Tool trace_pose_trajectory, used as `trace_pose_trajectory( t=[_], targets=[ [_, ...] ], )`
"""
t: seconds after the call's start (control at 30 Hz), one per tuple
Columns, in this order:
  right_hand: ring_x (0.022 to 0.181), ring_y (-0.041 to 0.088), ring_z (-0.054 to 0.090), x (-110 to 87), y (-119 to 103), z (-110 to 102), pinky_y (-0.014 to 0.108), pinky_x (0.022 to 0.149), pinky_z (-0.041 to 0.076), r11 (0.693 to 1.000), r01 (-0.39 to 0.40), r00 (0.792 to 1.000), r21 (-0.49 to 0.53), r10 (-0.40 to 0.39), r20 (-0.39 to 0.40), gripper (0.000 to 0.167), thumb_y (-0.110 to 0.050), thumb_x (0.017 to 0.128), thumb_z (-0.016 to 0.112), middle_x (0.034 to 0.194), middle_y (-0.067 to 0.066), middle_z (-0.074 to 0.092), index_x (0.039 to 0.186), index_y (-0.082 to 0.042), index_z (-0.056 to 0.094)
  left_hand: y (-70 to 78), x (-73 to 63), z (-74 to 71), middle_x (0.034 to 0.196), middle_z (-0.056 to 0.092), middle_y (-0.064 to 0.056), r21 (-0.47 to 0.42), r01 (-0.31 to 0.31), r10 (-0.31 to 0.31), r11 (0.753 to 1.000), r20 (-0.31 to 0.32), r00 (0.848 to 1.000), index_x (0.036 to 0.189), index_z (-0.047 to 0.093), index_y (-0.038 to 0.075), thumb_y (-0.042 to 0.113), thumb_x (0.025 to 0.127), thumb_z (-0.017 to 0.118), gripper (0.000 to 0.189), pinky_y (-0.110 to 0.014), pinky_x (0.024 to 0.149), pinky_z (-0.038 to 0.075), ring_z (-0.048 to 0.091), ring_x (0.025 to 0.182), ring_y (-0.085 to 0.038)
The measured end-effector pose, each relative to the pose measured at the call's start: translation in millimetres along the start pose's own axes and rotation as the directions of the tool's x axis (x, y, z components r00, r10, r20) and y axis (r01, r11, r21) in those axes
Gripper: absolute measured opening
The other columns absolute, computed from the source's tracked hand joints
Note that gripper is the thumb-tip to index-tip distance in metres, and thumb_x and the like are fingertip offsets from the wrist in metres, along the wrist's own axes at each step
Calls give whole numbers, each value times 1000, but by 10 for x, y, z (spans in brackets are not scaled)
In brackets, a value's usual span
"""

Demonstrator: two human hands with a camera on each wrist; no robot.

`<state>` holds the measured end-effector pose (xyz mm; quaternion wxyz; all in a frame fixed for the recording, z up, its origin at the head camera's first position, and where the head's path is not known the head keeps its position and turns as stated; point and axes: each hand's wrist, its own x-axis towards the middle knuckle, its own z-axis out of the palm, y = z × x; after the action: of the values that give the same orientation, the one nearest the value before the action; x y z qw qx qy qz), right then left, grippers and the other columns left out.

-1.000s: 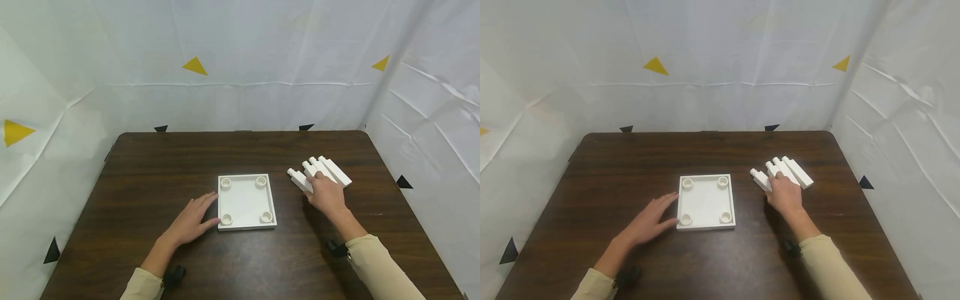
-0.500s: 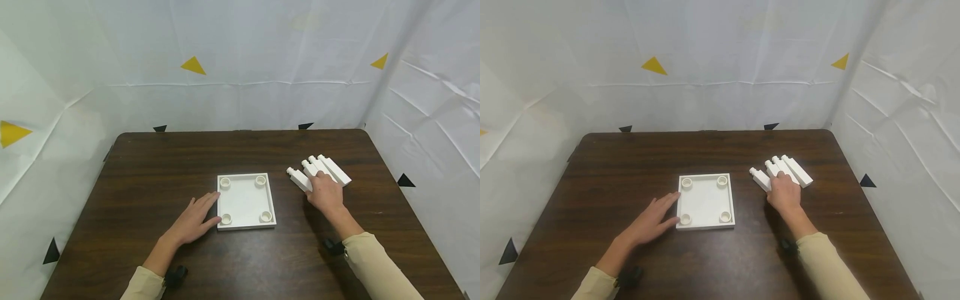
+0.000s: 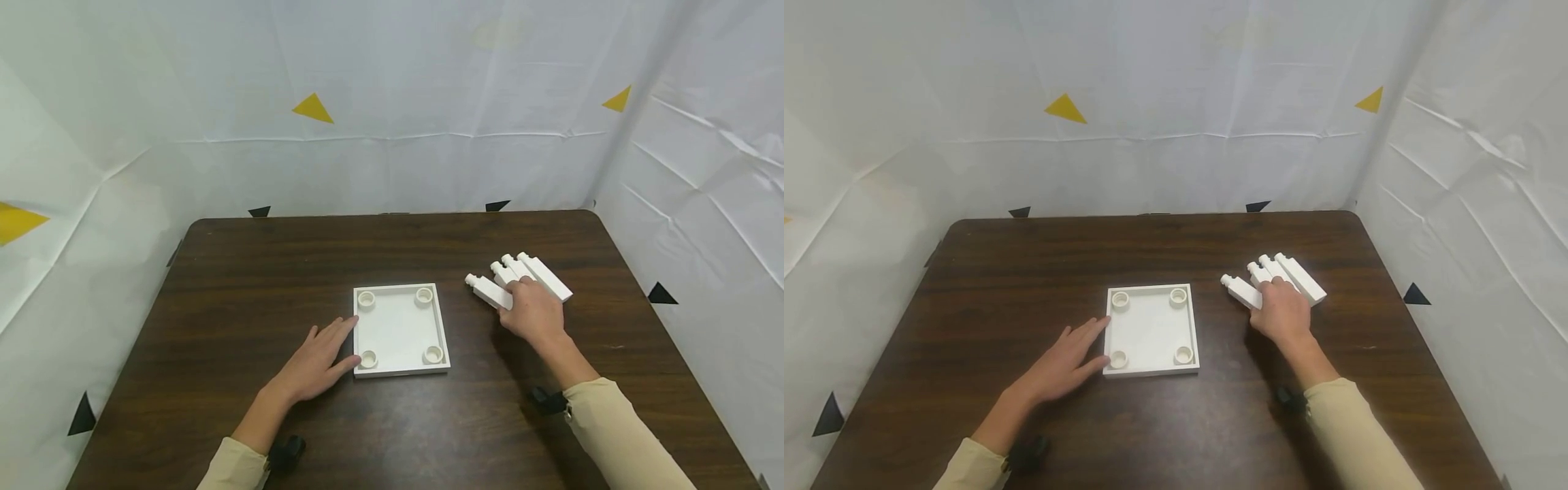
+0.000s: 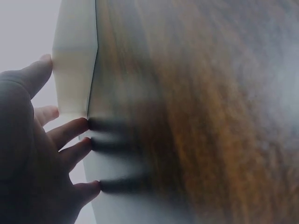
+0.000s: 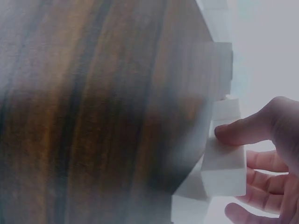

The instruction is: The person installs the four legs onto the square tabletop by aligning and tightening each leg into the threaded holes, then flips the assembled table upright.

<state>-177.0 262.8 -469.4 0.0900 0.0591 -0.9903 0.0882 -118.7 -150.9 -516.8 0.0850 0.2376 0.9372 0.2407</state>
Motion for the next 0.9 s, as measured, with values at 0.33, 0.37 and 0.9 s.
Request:
trace_pose_trajectory(
  t=[0.33,0.37,0.9],
  targets=[
    [86,29,57,86,-80,-185,47,62,48,986,82,987,145,-60,-148,34,-14,77,75,98,12,61,109,-4,70,-3,8,-6,161,25,-1,16,-2,1,1000,13,1000,159,17,26,56,99,46,73,-63,113,15,21,147,-24],
    [86,30,58,99,-96,-199,47,63,48,982,95,985,166,-68,-156,35,-13,77,76,99,13,61,110,-4,70,-2,9,-9,161,25,-1,14,-2,2,1000,12,1000,159,17,26,56,99,46,73,-63,113,15,21,147,-24],
    [80,21,63,298,-499,-287,26,63,48,745,189,962,640,-10,-272,50,-10,74,87,106,11,70,121,-9,68,15,22,-26,159,29,-3,19,-7,7,1000,0,1000,158,21,24,53,99,47,70,-64,112,15,24,146,-25]
  ],
)
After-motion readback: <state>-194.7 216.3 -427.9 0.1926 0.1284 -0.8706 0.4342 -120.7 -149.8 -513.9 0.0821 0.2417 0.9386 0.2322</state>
